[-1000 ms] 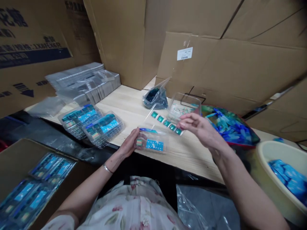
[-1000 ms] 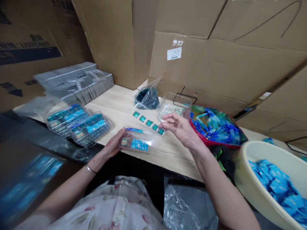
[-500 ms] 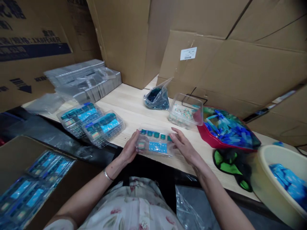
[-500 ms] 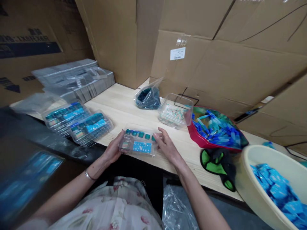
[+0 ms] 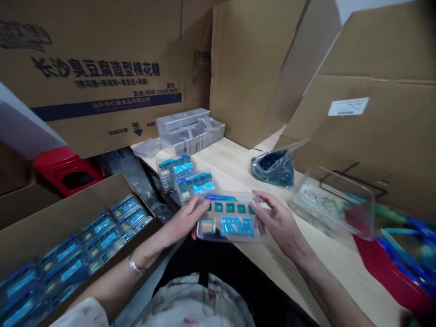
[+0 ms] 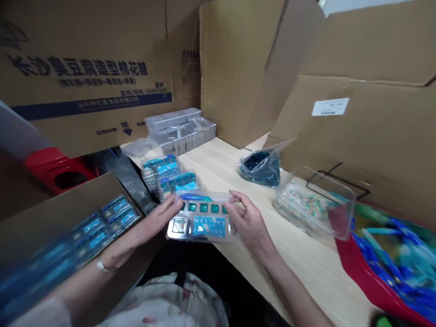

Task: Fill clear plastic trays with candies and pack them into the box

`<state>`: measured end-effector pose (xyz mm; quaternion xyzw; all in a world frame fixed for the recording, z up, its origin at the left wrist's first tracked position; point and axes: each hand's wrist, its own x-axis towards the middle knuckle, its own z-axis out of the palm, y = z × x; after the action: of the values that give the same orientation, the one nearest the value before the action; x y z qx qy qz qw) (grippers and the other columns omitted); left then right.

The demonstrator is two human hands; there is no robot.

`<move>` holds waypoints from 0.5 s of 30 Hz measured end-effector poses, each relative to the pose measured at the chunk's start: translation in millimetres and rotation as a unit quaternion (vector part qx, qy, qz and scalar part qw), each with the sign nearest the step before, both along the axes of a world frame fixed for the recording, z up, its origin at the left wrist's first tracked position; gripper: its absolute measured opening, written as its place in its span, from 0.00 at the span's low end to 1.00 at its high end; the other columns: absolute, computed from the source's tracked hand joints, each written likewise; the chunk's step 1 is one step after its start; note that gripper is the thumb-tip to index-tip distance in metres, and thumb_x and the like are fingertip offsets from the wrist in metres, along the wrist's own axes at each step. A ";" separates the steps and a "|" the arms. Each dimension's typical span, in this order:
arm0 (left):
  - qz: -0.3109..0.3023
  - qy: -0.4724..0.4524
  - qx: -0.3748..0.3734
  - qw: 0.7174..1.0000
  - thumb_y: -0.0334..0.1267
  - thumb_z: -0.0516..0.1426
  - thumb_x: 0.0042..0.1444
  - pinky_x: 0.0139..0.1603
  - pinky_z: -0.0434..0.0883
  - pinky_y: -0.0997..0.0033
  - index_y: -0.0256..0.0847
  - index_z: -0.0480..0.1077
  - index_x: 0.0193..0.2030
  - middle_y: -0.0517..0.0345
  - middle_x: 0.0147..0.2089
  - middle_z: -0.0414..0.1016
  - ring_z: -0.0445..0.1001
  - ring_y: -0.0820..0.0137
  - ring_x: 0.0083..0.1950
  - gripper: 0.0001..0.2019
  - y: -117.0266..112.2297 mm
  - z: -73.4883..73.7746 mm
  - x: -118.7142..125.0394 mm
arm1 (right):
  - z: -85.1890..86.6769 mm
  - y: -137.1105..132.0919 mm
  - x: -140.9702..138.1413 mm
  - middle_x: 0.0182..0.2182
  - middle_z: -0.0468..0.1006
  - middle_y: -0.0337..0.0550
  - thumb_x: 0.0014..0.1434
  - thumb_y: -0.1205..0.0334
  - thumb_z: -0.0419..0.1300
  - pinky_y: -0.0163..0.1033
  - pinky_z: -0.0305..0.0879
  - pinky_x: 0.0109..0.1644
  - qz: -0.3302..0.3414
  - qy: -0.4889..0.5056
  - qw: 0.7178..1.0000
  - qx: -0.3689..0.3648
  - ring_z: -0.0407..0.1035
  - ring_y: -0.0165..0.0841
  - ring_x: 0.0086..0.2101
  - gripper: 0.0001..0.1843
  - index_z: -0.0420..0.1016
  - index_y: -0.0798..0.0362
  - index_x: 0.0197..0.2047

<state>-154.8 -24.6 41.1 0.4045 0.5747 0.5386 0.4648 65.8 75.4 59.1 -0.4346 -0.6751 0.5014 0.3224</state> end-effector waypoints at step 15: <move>0.097 0.505 -0.166 0.841 0.65 0.35 0.56 0.49 0.66 0.60 0.37 0.74 0.36 0.41 0.41 0.78 0.73 0.51 0.50 0.37 43.7 6.4 -95.3 | -19.4 109.8 -148.2 0.38 0.77 0.51 0.60 0.50 0.52 0.41 0.64 0.44 0.105 -0.253 0.931 0.241 0.70 0.40 0.41 0.20 0.73 0.56 0.44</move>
<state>-250.1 19.1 47.4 0.4795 0.8469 0.1989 0.1153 -82.4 185.1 39.6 -0.3832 -0.8767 0.2275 0.1814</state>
